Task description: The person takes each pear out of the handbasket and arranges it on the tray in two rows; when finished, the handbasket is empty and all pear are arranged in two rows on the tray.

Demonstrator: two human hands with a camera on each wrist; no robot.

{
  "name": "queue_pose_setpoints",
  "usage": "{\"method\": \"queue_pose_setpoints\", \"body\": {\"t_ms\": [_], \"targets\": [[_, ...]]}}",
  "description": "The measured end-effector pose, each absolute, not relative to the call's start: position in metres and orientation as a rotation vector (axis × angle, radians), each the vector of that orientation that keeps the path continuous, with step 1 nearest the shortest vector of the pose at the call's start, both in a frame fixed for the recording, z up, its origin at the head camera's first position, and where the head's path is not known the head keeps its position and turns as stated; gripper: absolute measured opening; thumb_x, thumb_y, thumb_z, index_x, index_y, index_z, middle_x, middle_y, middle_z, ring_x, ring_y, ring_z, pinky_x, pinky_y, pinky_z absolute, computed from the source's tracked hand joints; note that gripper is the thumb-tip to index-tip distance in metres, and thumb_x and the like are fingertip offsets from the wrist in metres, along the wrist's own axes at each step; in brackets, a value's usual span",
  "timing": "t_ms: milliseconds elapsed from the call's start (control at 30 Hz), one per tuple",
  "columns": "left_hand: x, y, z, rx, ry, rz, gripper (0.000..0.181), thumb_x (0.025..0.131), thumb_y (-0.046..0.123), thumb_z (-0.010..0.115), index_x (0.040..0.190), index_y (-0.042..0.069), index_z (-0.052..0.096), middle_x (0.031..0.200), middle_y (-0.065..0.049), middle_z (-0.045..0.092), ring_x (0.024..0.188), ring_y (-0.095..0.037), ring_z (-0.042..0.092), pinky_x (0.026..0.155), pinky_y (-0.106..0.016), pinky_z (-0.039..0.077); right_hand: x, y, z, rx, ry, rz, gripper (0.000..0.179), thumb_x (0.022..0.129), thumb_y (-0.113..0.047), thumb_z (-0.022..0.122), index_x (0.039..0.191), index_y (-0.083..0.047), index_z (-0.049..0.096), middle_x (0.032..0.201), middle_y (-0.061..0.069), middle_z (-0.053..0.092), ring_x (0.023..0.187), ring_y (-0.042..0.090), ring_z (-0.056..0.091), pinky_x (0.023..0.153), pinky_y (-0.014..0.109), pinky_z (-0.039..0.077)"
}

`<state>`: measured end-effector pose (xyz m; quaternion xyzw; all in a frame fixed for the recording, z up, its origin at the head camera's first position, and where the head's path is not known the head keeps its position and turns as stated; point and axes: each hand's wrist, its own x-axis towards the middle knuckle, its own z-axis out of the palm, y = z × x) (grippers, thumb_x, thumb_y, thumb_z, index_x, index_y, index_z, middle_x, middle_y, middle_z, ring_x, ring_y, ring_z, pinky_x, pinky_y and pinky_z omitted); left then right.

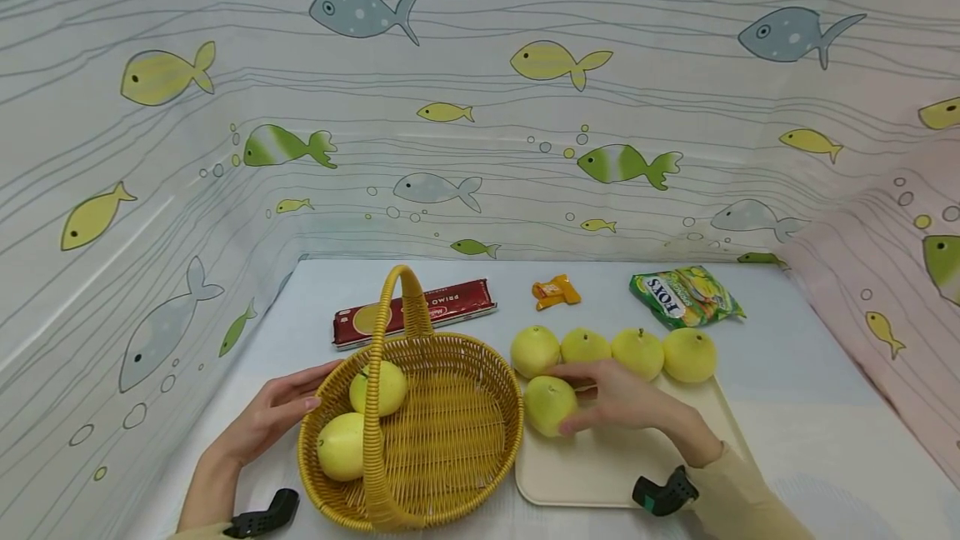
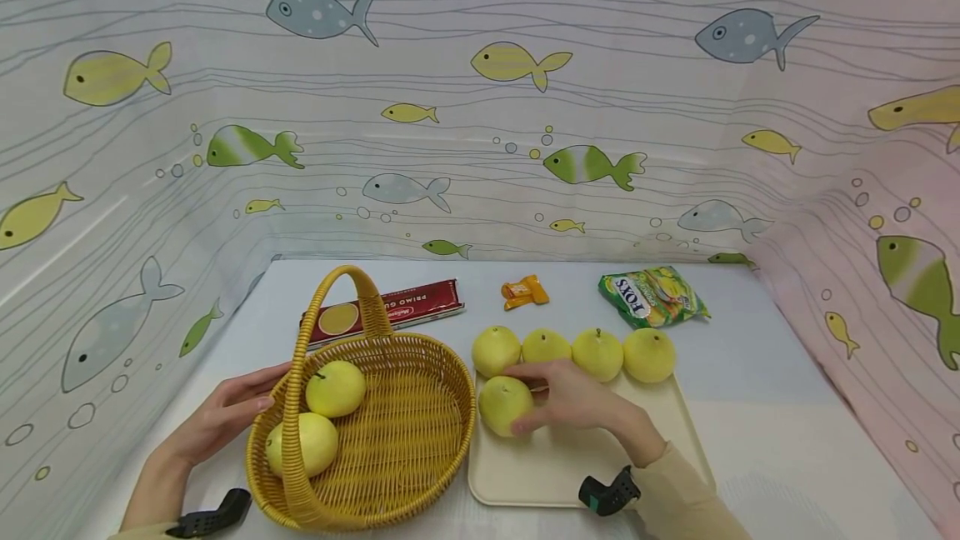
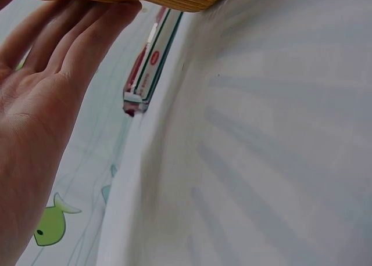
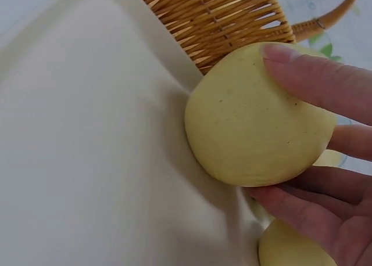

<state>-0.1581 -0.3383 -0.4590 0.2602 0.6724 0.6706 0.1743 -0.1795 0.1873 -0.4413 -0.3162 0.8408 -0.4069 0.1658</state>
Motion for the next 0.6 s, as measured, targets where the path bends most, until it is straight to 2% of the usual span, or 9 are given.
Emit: {"method": "queue_pose_setpoints", "body": {"t_ms": [600], "targets": [[-0.1591, -0.3387, -0.4618, 0.737, 1.888, 1.903, 0.051, 0.101, -0.009, 0.034, 0.152, -0.012, 0.028, 0.153, 0.002, 0.048, 0.139, -0.005, 0.045, 0.107, -0.019, 0.042, -0.1790, 0.1860, -0.4465, -0.877, 2.418, -1.164, 0.072, 0.079, -0.044, 0.083, 0.141, -0.017, 0.058, 0.142, 0.004, 0.060, 0.120, 0.021, 0.064, 0.098, 0.034, 0.053]]}}
